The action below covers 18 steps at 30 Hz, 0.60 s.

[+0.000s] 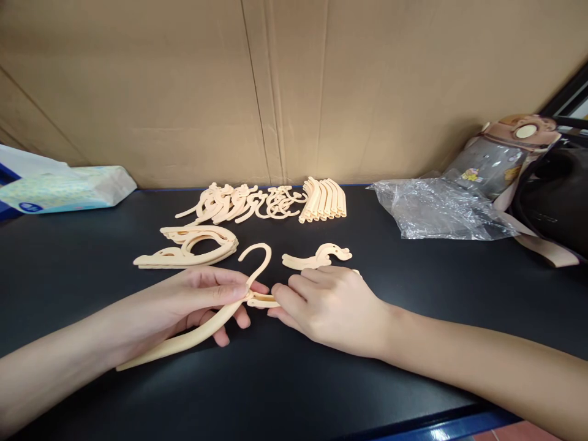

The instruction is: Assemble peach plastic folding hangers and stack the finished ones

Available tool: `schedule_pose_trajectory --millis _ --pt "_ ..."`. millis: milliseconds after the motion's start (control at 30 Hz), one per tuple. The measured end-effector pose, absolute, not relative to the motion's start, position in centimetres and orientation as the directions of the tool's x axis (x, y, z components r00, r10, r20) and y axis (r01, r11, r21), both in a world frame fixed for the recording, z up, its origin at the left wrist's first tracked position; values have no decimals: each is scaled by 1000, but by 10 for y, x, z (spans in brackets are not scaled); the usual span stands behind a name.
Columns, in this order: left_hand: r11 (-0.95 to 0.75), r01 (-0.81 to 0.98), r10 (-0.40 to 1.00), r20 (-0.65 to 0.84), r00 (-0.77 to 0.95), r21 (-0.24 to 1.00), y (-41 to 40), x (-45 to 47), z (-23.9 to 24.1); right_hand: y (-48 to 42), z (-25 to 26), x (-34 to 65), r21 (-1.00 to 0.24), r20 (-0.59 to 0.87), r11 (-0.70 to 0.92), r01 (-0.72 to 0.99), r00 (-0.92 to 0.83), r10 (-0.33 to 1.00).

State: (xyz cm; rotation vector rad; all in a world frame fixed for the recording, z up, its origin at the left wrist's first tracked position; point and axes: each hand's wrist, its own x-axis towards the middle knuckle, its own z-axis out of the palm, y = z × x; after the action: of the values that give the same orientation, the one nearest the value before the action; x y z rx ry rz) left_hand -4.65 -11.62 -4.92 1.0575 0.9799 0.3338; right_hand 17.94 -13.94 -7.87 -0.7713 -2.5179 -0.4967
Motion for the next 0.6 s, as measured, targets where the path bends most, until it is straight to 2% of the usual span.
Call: schedule_pose_trajectory --millis 167,600 --pt "473 185 662 -486 571 861 -117 -45 -52 -143 -74 178 275 541 771 575 -755 370" --pt "383 238 683 -447 578 893 -117 -42 -51 -142 -78 179 272 534 799 536 -775 338"
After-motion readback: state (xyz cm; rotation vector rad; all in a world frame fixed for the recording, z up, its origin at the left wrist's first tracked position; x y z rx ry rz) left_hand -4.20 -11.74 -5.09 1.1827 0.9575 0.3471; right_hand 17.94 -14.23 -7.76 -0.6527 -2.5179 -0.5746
